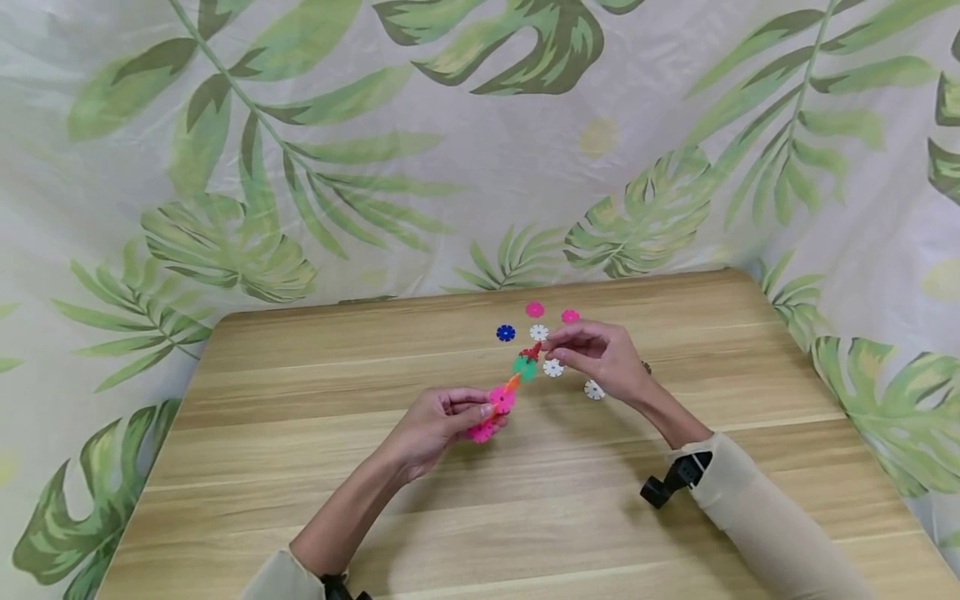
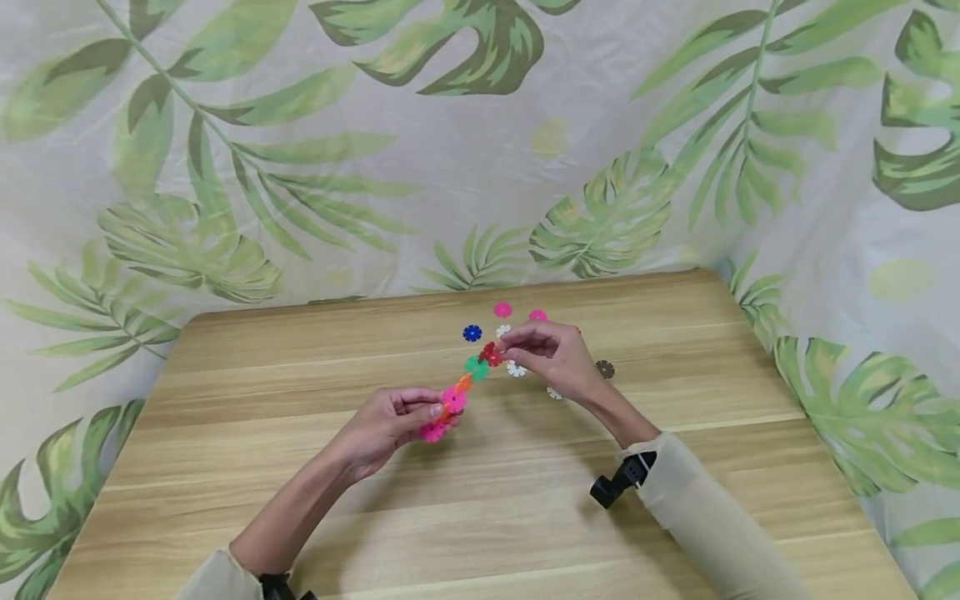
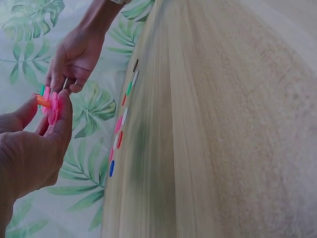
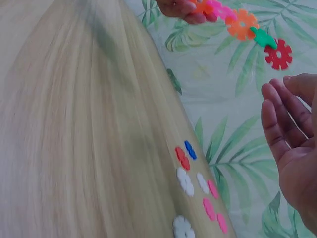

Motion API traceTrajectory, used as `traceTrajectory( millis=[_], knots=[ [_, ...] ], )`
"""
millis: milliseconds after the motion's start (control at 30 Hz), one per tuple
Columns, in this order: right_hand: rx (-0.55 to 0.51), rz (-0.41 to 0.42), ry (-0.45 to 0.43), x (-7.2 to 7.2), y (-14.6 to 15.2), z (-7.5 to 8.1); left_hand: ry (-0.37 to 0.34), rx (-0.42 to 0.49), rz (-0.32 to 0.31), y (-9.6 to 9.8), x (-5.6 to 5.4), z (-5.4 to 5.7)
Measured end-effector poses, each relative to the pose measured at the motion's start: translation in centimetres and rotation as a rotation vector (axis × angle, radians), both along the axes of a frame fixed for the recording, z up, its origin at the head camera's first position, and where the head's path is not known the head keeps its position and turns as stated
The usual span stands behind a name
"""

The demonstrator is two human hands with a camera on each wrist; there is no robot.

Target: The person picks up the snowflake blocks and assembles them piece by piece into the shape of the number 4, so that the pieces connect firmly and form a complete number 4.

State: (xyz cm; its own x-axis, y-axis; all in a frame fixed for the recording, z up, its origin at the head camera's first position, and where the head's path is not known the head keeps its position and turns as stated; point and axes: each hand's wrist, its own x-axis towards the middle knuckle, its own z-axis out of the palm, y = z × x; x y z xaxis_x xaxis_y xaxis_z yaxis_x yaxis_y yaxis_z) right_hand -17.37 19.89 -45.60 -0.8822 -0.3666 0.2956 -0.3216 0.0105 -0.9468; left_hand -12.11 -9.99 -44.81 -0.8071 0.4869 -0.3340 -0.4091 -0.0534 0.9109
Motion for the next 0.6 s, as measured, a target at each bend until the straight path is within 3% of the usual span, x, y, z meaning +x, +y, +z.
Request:
traceTrajectory(
  millis=[100,367,600],
  knots=[
    [0.056,-0.002,-0.016,0.0,0.7,-0.2,-0.003,-0.009,0.005,-0.2,0.0,0.0],
    [0.397,-0.042,0.019,-0.4,2.9,-0.9,0.002,-0.005,0.007,-0.6,0.1,0.0],
    [0.517,-0.032,0.054,-0.5,4.3,-1.4,-0.011,0.004,0.024,-0.8,0.0,-0.1]
  ],
)
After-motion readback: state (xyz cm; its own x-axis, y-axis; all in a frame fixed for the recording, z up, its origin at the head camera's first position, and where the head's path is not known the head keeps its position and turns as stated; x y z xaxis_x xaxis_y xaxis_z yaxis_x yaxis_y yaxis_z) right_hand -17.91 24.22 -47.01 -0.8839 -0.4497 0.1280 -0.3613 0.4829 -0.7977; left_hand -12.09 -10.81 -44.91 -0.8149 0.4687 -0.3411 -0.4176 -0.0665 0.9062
